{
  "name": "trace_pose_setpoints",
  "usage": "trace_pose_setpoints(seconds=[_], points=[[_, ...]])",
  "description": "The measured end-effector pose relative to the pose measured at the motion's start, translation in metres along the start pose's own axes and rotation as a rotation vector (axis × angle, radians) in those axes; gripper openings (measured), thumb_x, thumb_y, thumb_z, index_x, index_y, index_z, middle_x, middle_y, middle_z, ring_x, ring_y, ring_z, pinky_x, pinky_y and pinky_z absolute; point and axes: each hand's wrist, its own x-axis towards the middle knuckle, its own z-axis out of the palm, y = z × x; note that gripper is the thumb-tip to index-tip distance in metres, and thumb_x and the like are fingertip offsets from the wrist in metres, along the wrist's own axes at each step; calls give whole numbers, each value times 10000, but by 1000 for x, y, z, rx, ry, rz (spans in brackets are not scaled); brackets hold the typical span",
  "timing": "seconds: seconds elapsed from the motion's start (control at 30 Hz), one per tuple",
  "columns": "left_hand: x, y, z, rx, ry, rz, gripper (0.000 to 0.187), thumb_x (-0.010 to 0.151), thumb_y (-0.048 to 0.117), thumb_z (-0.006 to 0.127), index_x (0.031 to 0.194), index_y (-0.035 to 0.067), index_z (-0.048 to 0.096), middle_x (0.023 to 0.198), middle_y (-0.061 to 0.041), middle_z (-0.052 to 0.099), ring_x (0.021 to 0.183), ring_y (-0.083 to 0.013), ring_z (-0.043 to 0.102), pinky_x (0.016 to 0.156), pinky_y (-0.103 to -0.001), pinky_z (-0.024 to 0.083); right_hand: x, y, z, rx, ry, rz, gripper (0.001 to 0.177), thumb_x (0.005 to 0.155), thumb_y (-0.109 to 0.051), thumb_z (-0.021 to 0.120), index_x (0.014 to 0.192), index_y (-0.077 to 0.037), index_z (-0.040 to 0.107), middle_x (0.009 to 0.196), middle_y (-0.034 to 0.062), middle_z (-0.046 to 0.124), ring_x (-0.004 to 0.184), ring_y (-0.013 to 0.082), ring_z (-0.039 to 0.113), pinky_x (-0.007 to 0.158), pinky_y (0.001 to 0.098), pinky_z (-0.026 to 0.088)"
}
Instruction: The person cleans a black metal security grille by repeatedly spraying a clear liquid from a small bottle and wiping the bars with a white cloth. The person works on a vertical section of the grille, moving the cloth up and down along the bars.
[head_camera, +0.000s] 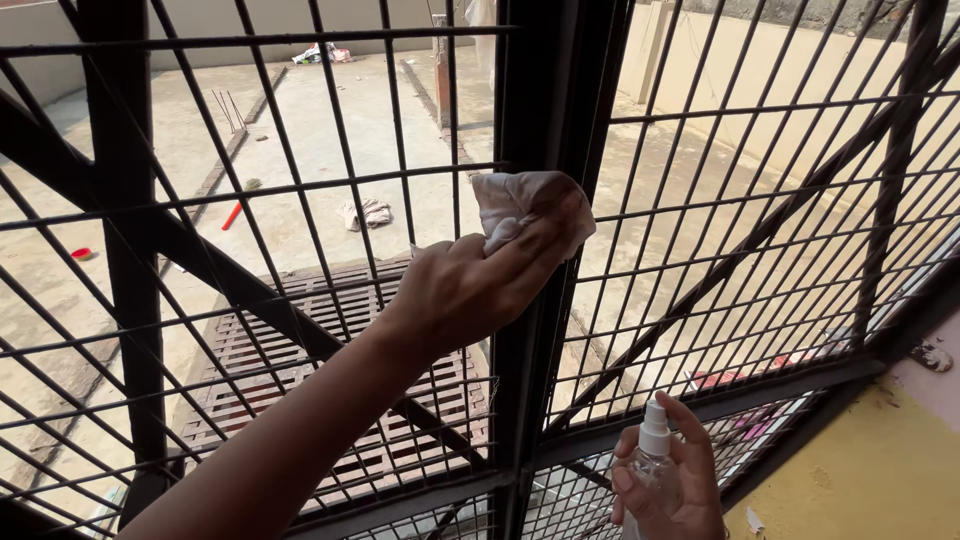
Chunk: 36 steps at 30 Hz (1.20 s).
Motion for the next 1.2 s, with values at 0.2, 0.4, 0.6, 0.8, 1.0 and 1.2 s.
trace_pose_setpoints(seconds=[0.2,0.4,0.6,0.8,1.0,1.2], points=[[-18,34,-13,-116,-67,65,370,1068,153,584,1420,254,637,1484,-50,620,692,-121,699,446,-232,500,0,8,-3,-29,47,37,840,802,16,677,1545,-164,328,966,150,606,671,146,630,453,316,609],[51,-35,-5,-39,90,-71,387,1057,126,611,1427,238,643,1426,-50,659,557,-85,631,405,-240,492,12,7,1,-23,50,8,861,790,3,661,1547,-189,298,944,146,612,659,152,651,420,323,627],[8,25,-10,-137,-131,-15,395,1030,111,629,1403,243,632,1396,-55,683,600,-109,701,403,-236,522,11,2,-7,-13,2,15,840,816,-11,682,1550,-164,304,959,155,613,695,158,653,461,320,620],[51,-40,-24,-93,132,-69,398,1113,177,663,1497,259,596,1530,26,591,777,-145,759,547,-256,576,44,-36,26,-80,-102,-151,792,876,-52,672,1543,-146,256,968,123,624,719,152,662,507,313,635],[73,-59,-21,-23,122,-114,479,1062,132,678,1515,256,582,1547,74,573,772,-117,759,522,-256,564,89,-51,64,-231,-151,-163,724,909,-83,629,1519,-162,246,983,98,641,700,143,686,473,295,638],[54,-42,-11,-123,16,-107,481,1033,72,661,1465,276,606,1511,71,591,631,-116,708,481,-257,554,102,-43,67,-229,-243,-140,712,920,-64,630,1516,-154,252,984,107,623,701,126,672,463,273,616]])
